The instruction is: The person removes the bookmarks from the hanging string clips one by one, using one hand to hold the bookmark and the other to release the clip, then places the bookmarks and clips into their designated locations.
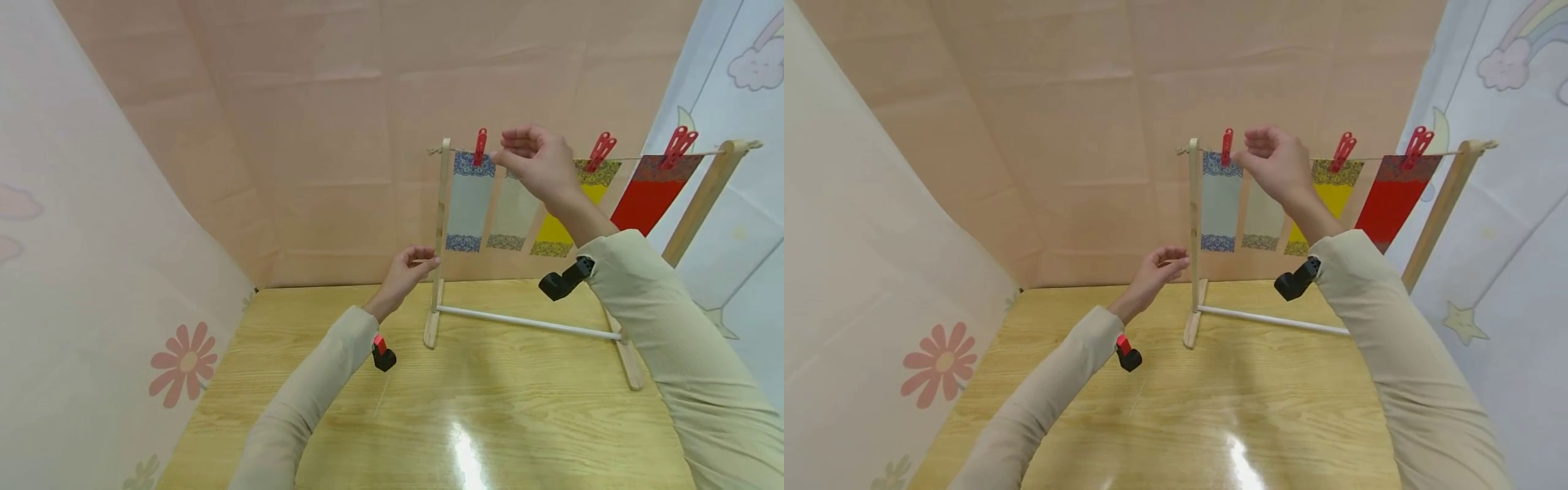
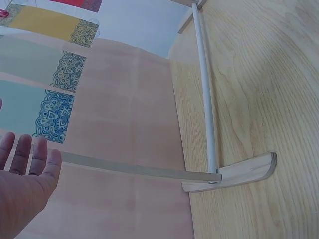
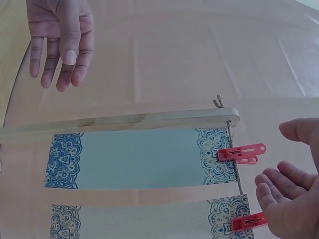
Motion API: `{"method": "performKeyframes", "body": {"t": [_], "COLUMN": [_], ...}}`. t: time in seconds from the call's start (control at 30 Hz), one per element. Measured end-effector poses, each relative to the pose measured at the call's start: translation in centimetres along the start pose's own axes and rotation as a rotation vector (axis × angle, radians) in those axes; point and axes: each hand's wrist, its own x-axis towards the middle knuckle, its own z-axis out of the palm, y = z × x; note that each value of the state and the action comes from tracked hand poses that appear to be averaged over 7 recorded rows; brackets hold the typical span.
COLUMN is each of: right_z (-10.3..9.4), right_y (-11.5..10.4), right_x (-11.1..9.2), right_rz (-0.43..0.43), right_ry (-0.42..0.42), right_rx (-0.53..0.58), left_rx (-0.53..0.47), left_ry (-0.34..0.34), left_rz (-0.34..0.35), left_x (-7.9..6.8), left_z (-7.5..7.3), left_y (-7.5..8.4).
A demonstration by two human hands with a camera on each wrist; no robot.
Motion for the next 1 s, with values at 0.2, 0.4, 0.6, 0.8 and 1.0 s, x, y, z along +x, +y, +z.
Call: {"method": "performKeyframes", "body": {"t": [0.2,0.4,0.6,0.8,1.0], "right_z": [0.2,0.4,0.5,0.6,0.9], "right_y": [-0.2,-0.4,-0.6,-0.9,-0.9], "right_x": [0.5,1.0,1.5,2.1,2.8], "right_rz": [0.009,0.013,0.027,0.057,0.079], "right_ry": [0.000,0.016,0.010,0.002,-0.006], "right_rx": [-0.016,-0.052,-0.044,-0.059,-0.056], "left_rx": [0.018,0.026,0.030,0.038,0.026], "left_ry": [0.017,0.021,0.045,0.061,0.055], "left_rz": [0.017,0.027,0.024,0.015,0.006], "left_x": [0.6,0.9,1.3,1.4,1.6], "left_z": [0.1,0.4,0.6,0.6,0.5], "left_y": [0.1,0.3,0.2,0.1,-0.1]}}
